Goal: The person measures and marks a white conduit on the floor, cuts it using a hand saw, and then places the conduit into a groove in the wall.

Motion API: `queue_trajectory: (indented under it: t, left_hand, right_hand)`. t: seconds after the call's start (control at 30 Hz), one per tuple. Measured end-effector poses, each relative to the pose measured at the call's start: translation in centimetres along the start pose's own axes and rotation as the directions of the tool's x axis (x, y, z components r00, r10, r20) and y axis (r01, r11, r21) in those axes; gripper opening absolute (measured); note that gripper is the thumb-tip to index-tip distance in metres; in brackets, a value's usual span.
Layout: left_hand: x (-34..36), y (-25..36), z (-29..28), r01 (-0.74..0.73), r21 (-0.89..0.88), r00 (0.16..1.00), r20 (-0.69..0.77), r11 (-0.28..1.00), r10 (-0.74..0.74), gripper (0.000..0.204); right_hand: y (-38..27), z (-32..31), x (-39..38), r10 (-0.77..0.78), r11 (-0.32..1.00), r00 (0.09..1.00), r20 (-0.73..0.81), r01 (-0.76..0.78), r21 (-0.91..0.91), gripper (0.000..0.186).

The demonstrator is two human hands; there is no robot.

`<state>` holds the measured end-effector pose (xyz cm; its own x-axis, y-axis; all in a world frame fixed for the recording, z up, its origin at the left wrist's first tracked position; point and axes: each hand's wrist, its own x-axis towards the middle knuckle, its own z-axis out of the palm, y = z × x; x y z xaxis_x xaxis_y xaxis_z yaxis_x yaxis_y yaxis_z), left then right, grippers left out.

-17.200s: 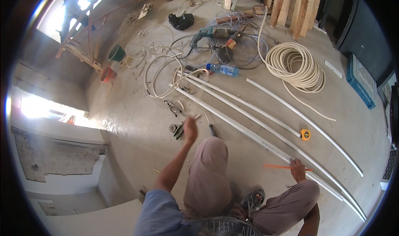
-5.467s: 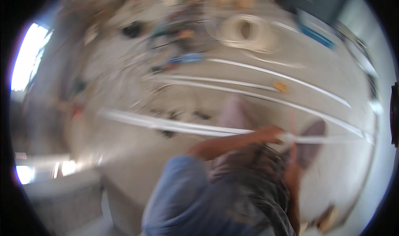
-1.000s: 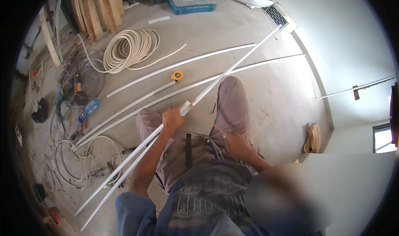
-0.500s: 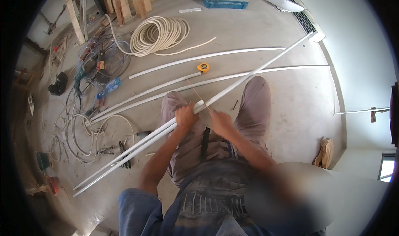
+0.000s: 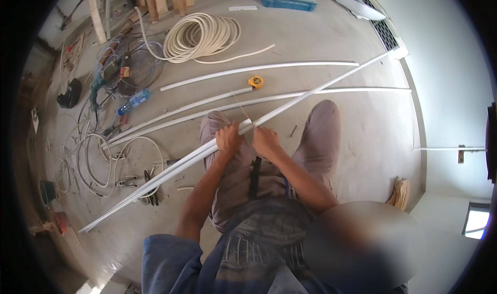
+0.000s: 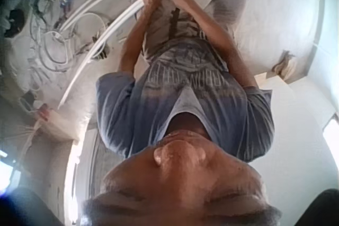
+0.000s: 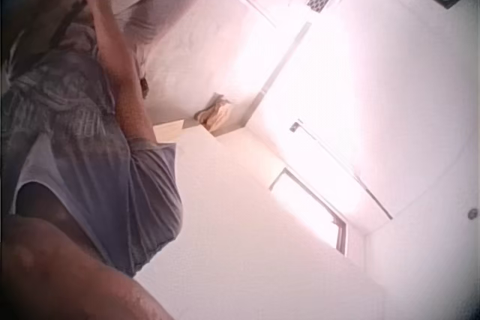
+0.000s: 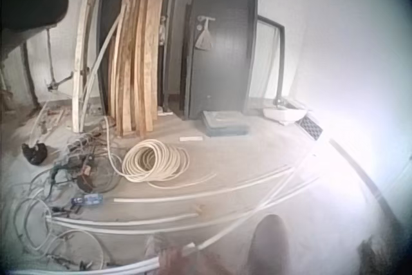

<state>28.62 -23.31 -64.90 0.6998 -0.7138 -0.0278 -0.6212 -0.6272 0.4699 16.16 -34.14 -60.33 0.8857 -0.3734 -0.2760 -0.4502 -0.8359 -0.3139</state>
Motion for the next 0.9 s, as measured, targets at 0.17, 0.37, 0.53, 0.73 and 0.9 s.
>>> queue_trajectory:
  t: [0.17,0.37,0.53,0.73,0.9]
  left_hand:
    - [-0.4,-2.2,0.3,0.095,0.074,0.995,-0.019,0.993,-0.094,0.033]
    - [0.0,-0.1,3.7,0.03,0.056,1.0,0.007,0.998,-0.031,0.048]
    - [0.6,-4.5,3.9,0.121,0.099,0.986,0.104,0.988,-0.131,0.033]
    - [-0.1,-2.2,2.5,0.026,-0.039,0.999,0.04,0.999,-0.024,0.031]
    - [1.0,-4.0,4.4,0.117,0.079,0.993,-0.024,0.99,-0.116,0.025]
  right_hand:
    - [-0.6,-2.6,-11.3,0.145,0.989,0.977,0.159,-0.146,-0.002,0.022]
    - [2.1,1.6,2.0,0.096,0.995,0.995,0.012,-0.096,0.0,0.022]
    - [-0.1,-1.8,-6.8,0.072,0.996,0.981,0.182,-0.079,0.036,0.029]
    - [0.3,-0.2,1.0,0.047,0.998,0.991,0.127,-0.041,-0.051,0.028]
    - [-1.0,-1.0,-3.2,0.126,0.992,0.975,0.183,-0.129,0.001,0.033]
